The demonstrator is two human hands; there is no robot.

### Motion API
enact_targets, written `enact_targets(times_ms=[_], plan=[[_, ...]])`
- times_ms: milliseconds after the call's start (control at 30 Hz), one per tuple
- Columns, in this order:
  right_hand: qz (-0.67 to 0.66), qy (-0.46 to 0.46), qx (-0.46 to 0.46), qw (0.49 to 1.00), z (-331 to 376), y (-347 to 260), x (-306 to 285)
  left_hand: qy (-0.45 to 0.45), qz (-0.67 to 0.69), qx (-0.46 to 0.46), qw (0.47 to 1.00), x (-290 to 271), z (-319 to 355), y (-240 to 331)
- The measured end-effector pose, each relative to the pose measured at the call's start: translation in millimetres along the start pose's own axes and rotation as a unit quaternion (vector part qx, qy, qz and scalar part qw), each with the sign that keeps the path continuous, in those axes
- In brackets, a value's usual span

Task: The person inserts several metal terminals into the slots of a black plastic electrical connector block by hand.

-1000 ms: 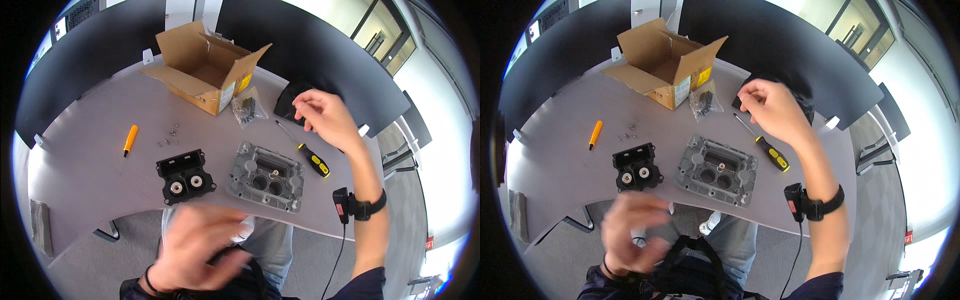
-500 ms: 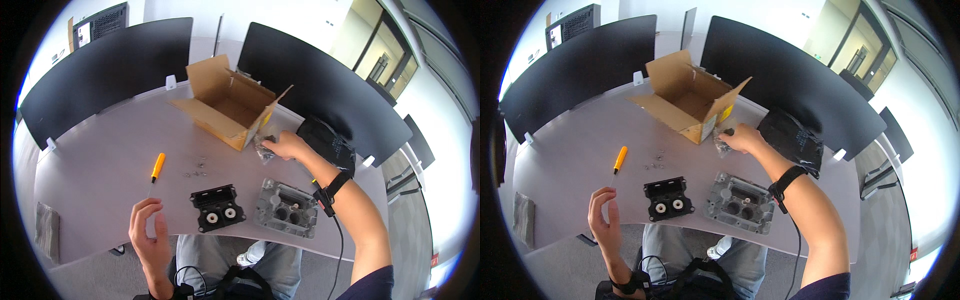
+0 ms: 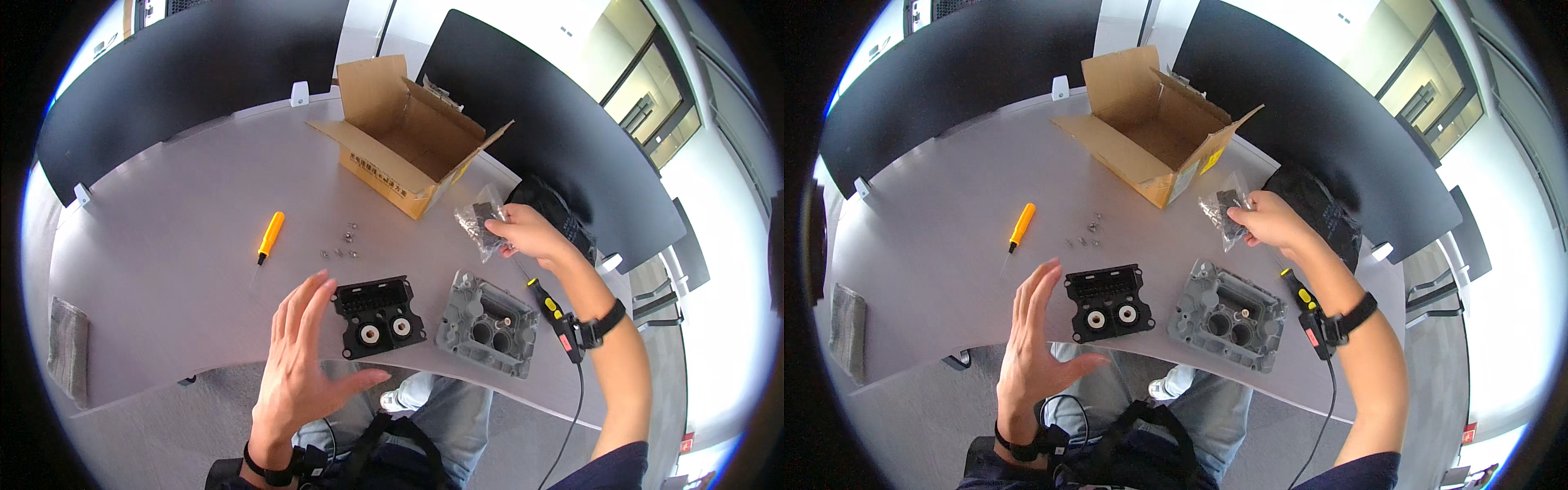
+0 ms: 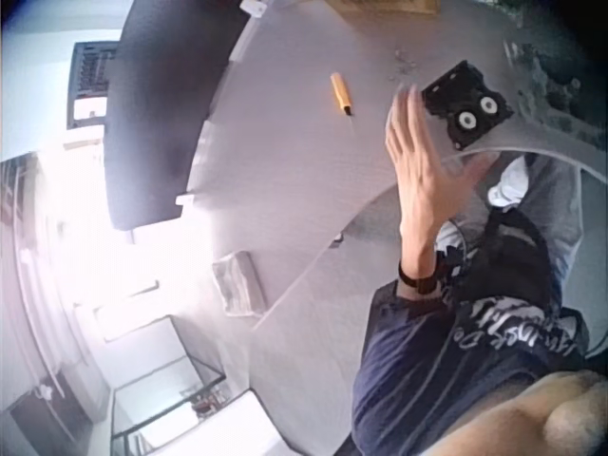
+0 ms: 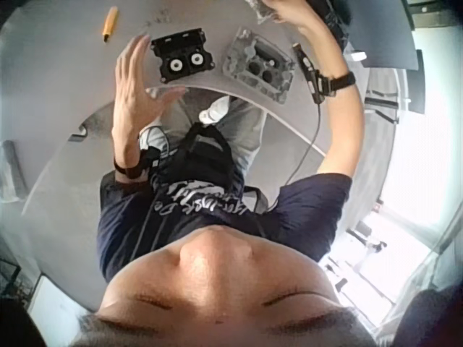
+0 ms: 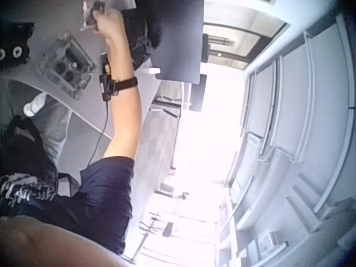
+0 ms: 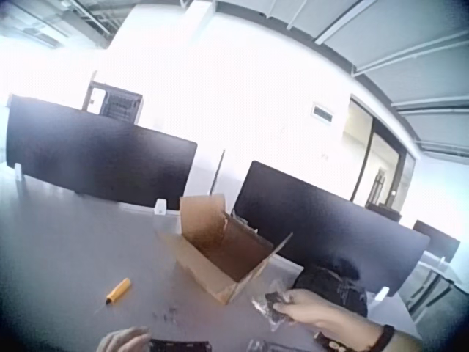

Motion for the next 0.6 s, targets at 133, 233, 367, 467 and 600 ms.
enact_targets(times_ms=[133, 233, 367, 467, 600], plan=[[-0.207, -0.002, -0.065, 0.976, 57.9, -16.7, -5.1, -0.016, 0.051, -0.051, 0.997, 15.8, -3.8, -4.5], [-0.381, -0.046, -0.07, 0.921, 97.9, -25.4, 3.8, -0.027, 0.087, -0.084, 0.992, 18.6, 0.5, -8.8], [-0.498, -0.129, -0.082, 0.853, 140.0, -24.2, 24.9, -0.019, 0.106, -0.091, 0.99, 21.2, -0.7, -9.7], [-0.531, -0.131, -0.064, 0.835, 161.8, -24.7, 39.5, -0.011, 0.123, -0.08, 0.989, 27.4, -9.0, -19.7], [-0.469, -0.113, -0.117, 0.868, 169.2, -26.7, 52.6, 0.027, 0.084, -0.03, 0.996, 16.3, -9.7, -8.7]])
Point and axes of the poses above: each hand's wrist, its own z-axis away from the middle knuckle, its own x-axis out of the palm, y = z × x, the point moved 2 cm from there along -z, towards the middle knuckle, and after that the axes turned 4 degrees about y, right-handed, at the moved point
